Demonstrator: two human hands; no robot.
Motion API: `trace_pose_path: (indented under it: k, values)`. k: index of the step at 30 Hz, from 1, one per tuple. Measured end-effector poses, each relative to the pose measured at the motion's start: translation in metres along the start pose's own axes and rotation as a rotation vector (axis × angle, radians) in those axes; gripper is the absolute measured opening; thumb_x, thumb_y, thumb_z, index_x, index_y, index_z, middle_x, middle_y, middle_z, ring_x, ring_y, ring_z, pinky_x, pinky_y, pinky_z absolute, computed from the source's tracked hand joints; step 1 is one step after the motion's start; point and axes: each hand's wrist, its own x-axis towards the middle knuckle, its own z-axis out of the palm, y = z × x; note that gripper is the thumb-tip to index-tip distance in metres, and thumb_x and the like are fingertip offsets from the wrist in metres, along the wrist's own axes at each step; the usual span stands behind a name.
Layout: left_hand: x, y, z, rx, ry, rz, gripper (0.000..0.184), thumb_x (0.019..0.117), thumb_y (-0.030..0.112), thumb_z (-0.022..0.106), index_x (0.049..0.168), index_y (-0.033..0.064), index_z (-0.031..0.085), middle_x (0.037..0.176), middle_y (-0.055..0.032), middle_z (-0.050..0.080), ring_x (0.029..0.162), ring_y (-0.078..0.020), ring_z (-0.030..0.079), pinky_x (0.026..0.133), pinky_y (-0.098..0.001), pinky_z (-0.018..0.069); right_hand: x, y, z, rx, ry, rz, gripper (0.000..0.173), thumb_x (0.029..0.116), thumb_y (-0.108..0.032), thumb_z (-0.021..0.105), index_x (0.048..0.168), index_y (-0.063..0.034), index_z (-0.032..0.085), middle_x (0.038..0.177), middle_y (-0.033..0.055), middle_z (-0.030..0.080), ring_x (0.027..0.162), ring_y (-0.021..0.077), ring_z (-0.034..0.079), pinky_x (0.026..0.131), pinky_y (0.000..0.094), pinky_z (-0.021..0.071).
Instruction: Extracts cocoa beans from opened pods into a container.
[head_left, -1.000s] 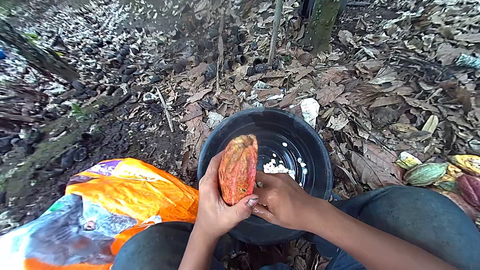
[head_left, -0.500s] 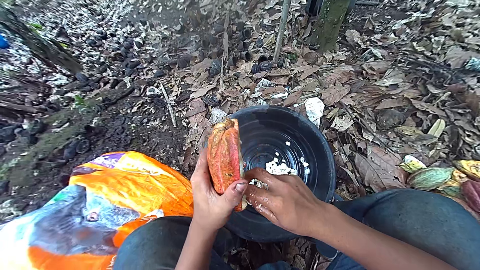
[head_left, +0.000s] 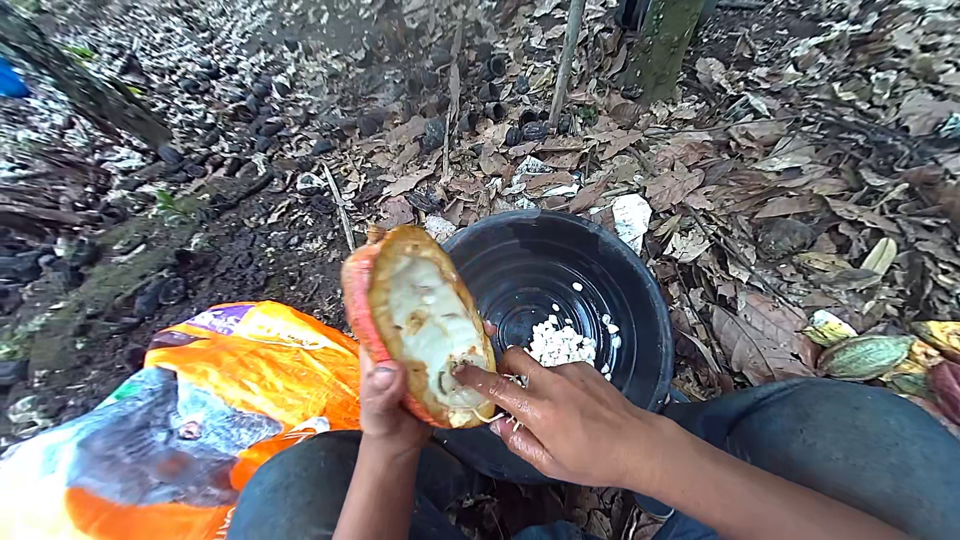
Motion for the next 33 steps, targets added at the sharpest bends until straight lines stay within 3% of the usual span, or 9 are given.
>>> trace_pose_path:
  k: [3,7,13,16,19,22,24,28,33]
  values:
    - [-0.002,0.0,-0.006,-0.128,0.039,0.038,0.027,0.0917,0.047,0.067,0.108,0.028,0.077,0.102,0.0065,0.077,0.098,-0.005,0.072,0.088,-0.0287,0.0592,-0.001,-0.009,-0.005,-0.021,0.006,0.001,0.056,0.0981,-0.03,0.059,0.153,-0.0255,0.05,0.109,0.0158,0.065,0.054,0.0223,0.061,0.045,0.0389,0.0506]
    - [0.002,-0.001,-0.003,-0.194,-0.01,-0.002,0.038,0.089,0.048,0.07,0.117,0.023,0.074,0.108,-0.0007,0.076,0.102,-0.0137,0.072,0.089,-0.0358,0.0598,-0.002,-0.012,-0.003,-0.072,-0.015,0.013,0.057,0.0997,-0.032,0.058,0.156,-0.029,0.046,0.103,0.0154,0.065,0.052,0.023,0.059,0.044,0.0388,0.049]
    - [0.003,-0.004,-0.001,-0.199,0.027,0.012,0.032,0.0909,0.045,0.069,0.113,0.0228,0.075,0.105,0.0022,0.077,0.1,-0.0094,0.072,0.088,-0.032,0.06,0.0,-0.008,-0.017,-0.035,-0.112,-0.018,0.06,0.1002,-0.034,0.059,0.158,-0.0263,0.043,0.099,0.0148,0.068,0.056,0.0265,0.063,0.048,0.0417,0.0505]
    - [0.005,-0.005,0.015,-0.231,0.069,-0.059,0.033,0.0899,0.045,0.07,0.114,0.0242,0.074,0.106,0.0037,0.076,0.099,-0.0064,0.072,0.088,-0.0293,0.06,0.001,-0.011,-0.052,0.133,-0.133,0.11,0.059,0.0998,-0.037,0.062,0.155,-0.025,0.046,0.119,0.0159,0.067,0.075,0.0277,0.069,0.061,0.046,0.0564]
    - [-0.001,-0.018,0.037,-0.264,0.18,-0.239,0.042,0.0816,0.054,0.076,0.112,0.0256,0.072,0.1,0.0032,0.076,0.093,-0.007,0.073,0.082,-0.0305,0.0618,0.003,-0.012,-0.069,0.181,0.288,0.311,0.055,0.0994,-0.04,0.059,0.152,-0.0233,0.052,0.117,0.0039,0.063,0.085,0.0125,0.065,0.066,0.0351,0.0585]
    - [-0.007,-0.037,0.058,-0.407,0.299,-0.444,0.055,0.0752,0.058,0.08,0.114,0.0199,0.069,0.098,-0.0033,0.075,0.092,-0.0129,0.074,0.08,-0.0354,0.0627,0.008,-0.022,-0.068,0.049,0.368,0.42,0.071,0.0992,-0.035,0.061,0.161,-0.0148,0.033,0.145,0.0159,0.048,0.094,0.0204,0.067,0.069,0.0382,0.0605]
    - [-0.012,-0.047,0.067,-0.517,0.33,-0.531,0.059,0.0812,0.061,0.073,0.121,0.0174,0.065,0.102,-0.0058,0.074,0.095,-0.0152,0.073,0.082,-0.0378,0.0623,0.006,-0.029,-0.06,0.088,0.272,0.379,0.066,0.1015,-0.035,0.058,0.16,-0.0131,0.036,0.151,0.0178,0.047,0.099,0.022,0.07,0.073,0.0377,0.0618]
    - [-0.012,-0.049,0.073,-0.657,0.292,-0.564,0.06,0.0818,0.065,0.07,0.117,0.0159,0.068,0.103,-0.0076,0.074,0.096,-0.0177,0.074,0.084,-0.0391,0.0618,0.0,-0.018,-0.063,-0.007,0.345,0.267,0.039,0.1043,-0.036,0.05,0.13,-0.0141,0.069,0.117,0.0044,0.071,0.099,0.0166,0.07,0.076,0.0344,0.0606]
    - [-0.005,-0.039,0.074,-0.642,0.329,-0.569,0.06,0.0834,0.063,0.069,0.121,0.0159,0.067,0.108,-0.0106,0.073,0.1,-0.022,0.073,0.084,-0.0438,0.0615,-0.002,0.022,-0.087,-0.085,0.462,0.374,0.034,0.1024,-0.033,0.053,0.12,-0.0111,0.072,0.106,0.0021,0.072,0.1,0.0186,0.067,0.082,0.0423,0.0557]
